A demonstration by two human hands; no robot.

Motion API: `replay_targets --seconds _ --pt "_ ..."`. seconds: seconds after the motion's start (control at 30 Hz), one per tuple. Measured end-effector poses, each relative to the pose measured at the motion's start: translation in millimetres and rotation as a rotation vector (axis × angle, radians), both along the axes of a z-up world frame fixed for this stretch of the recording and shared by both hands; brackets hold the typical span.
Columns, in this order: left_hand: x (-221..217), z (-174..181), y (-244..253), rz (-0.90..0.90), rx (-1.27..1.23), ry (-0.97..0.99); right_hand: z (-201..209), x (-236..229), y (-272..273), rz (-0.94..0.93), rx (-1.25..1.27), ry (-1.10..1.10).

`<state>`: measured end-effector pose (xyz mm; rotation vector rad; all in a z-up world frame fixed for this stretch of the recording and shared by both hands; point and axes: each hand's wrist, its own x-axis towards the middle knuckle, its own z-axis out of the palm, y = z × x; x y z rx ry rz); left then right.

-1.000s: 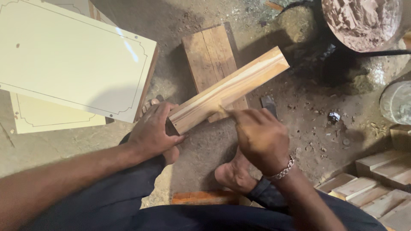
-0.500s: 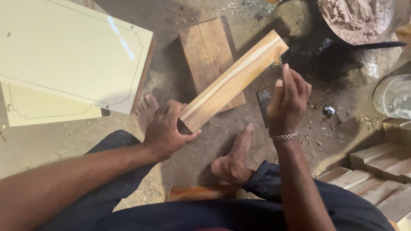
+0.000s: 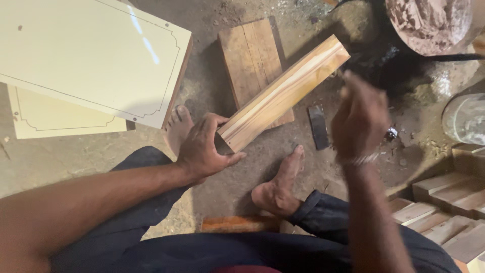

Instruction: The person smooths a rectangular wooden block using a sanding block. They hold the wood with one hand and rub the sanding block along its surfaces and edges, turning the block to work on different sides.

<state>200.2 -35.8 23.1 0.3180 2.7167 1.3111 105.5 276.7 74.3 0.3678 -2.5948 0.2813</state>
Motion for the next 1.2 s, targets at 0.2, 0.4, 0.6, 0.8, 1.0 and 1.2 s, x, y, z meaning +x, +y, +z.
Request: replay_targets --seconds 0.2,0.4,0.6,0.8,1.0,1.2 --pt "0.4 -2.5 5.1 0.005 0.033 -0.032 31.7 -35.7 -4.3 0.144 0.356 -0.153" --pt "0.2 -3.5 5.1 0.013 0.088 -0.015 58.9 31.5 -66.3 0.441 0.306 -0.129" --pt "2.7 -1.4 7.4 0.053 0.068 -0.078 52.9 40.9 -46.4 0.292 -0.132 -0.253" --pt "2.2 -3.0 8.6 0.041 0.016 -0.044 23.9 -58.0 65.9 -0.254 -0.624 -0.189" --pt "3.5 -8.7 9.3 0.056 0.005 -0.003 -46.0 -114.4 145.0 -0.220 0.234 -0.014" --pt "3.4 -11.1 9.5 0.026 0.002 -0.011 -96.7 -127.4 155.3 -0.240 0.307 0.076"
